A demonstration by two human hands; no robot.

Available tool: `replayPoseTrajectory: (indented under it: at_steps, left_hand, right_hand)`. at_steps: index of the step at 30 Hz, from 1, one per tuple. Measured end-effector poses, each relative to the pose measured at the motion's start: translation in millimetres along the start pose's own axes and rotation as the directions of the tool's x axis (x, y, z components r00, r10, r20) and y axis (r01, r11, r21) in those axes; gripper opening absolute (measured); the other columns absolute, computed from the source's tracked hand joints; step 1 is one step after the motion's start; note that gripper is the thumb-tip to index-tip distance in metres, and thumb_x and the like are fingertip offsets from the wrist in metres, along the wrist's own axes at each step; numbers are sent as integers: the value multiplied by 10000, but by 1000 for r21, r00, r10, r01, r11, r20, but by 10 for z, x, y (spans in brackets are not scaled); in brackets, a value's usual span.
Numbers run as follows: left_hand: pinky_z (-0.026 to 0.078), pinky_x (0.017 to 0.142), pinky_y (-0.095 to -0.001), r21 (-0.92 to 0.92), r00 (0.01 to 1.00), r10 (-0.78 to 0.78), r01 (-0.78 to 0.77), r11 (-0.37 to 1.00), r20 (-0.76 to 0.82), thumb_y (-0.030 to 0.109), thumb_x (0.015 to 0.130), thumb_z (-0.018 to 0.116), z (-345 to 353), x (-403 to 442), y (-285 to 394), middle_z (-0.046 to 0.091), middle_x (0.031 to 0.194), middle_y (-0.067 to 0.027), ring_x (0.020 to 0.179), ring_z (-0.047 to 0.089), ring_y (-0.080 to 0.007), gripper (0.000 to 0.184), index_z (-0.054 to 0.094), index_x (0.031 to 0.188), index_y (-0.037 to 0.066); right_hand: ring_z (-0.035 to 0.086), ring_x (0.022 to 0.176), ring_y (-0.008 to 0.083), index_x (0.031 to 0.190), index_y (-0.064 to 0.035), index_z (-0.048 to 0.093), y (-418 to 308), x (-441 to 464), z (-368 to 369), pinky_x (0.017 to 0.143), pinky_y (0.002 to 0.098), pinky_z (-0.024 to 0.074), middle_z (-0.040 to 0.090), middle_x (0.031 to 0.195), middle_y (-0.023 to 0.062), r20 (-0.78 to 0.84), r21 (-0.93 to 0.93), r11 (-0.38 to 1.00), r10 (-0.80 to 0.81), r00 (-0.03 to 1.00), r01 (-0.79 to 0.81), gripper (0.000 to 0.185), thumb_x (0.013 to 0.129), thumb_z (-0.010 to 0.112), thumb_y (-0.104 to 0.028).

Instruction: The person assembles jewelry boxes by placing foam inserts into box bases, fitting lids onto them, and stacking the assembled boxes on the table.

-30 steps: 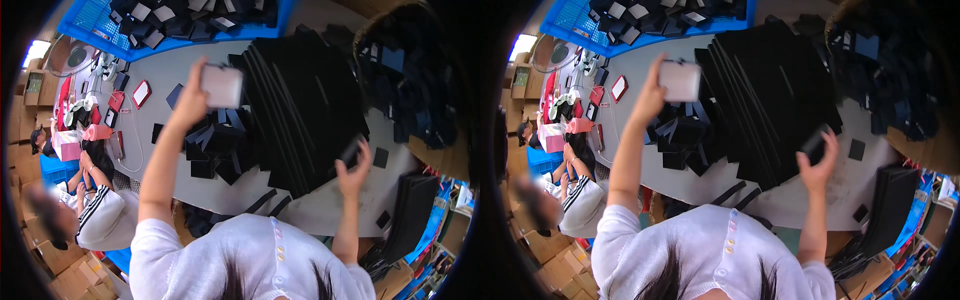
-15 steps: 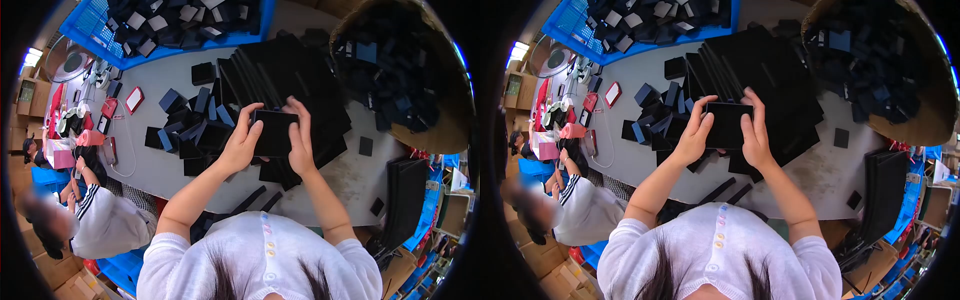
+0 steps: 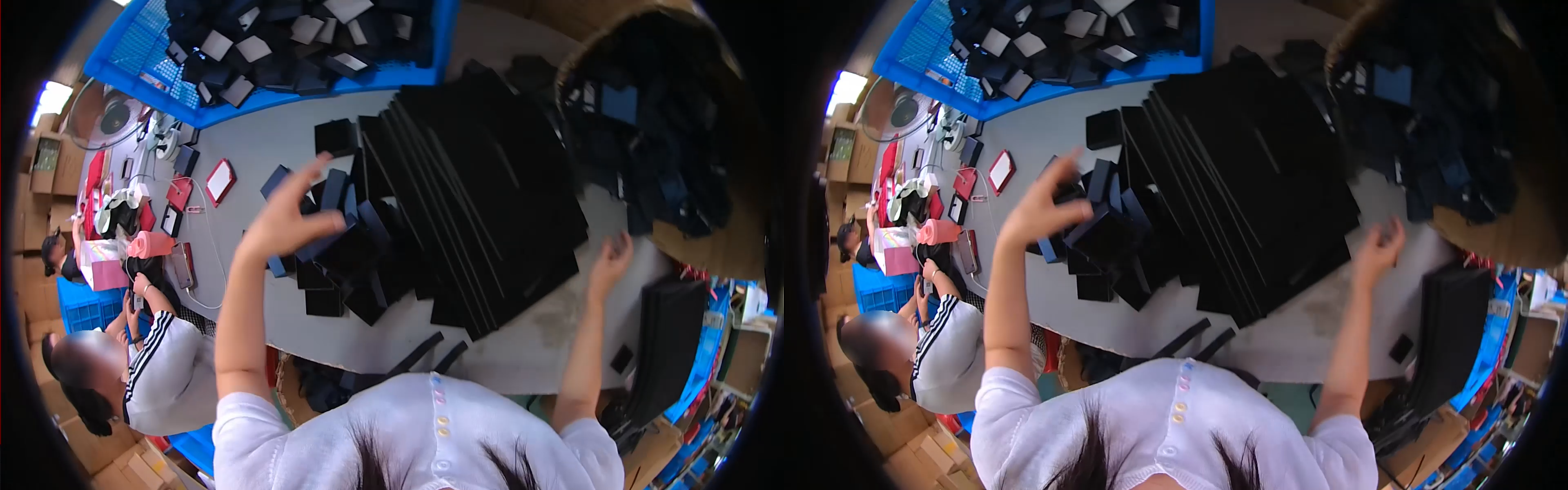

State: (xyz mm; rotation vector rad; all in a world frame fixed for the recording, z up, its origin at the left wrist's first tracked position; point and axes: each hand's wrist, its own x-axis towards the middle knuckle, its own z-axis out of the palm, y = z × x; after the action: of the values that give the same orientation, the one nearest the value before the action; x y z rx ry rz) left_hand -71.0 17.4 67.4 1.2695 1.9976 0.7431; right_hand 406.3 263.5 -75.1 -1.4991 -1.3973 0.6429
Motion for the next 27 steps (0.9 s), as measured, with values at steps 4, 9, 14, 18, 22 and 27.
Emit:
replayPoseTrajectory:
  at_steps: [4,9,14,18,22,27]
  left_hand:
    - [519,823,-346,-457,898,-354,207,865,-264,413,839,692,-375,1351,-872,627,1104,-164,959,636,-252,628,527,1292,10]
    - [557,671,-423,-534,700,-636,420,734,-324,534,712,760,-40,3083,-1344,647,968,-177,834,670,-264,725,581,1066,-74]
    - [573,605,-401,-586,445,-753,475,657,-484,358,706,771,285,3948,-1769,604,1140,-216,904,661,-301,760,420,1230,-66]
    - [576,640,-436,-741,570,-705,231,631,-422,166,781,623,213,3472,-1712,573,1159,-221,927,639,-350,598,370,1290,-22]
    - [568,631,-397,-725,756,-593,241,646,-277,48,819,462,-77,2480,-1425,536,1164,-200,900,603,-317,624,319,1418,148]
    - [565,733,-442,-774,828,-444,20,632,-342,87,874,427,-47,1103,-447,508,1192,-199,924,604,-308,604,274,1450,188]
  right_hand:
    - [422,1263,392,1401,-47,399,1815,638,-576,1069,450,328,457,1348,256,-35,-751,660,-71,997,21,800,795,714,-464]
    - [343,1332,414,1456,-176,313,2583,558,-711,1100,510,267,333,1449,261,227,-873,451,34,973,187,946,715,740,-580]
    - [413,1270,417,1434,-134,354,2122,559,-696,1047,512,345,433,1394,241,112,-899,420,-57,992,126,964,656,795,-495]
    - [507,1175,421,1422,-122,362,2300,813,-870,982,485,421,523,1295,252,293,-734,661,99,951,157,868,706,769,-396]
    - [532,1132,453,1417,-63,342,1869,870,-683,936,475,463,555,1225,277,347,-724,676,186,919,136,752,764,693,-194]
    - [526,1163,250,1398,2,373,663,694,-211,982,362,435,466,1345,162,77,-8,999,-34,996,34,542,900,572,-77]
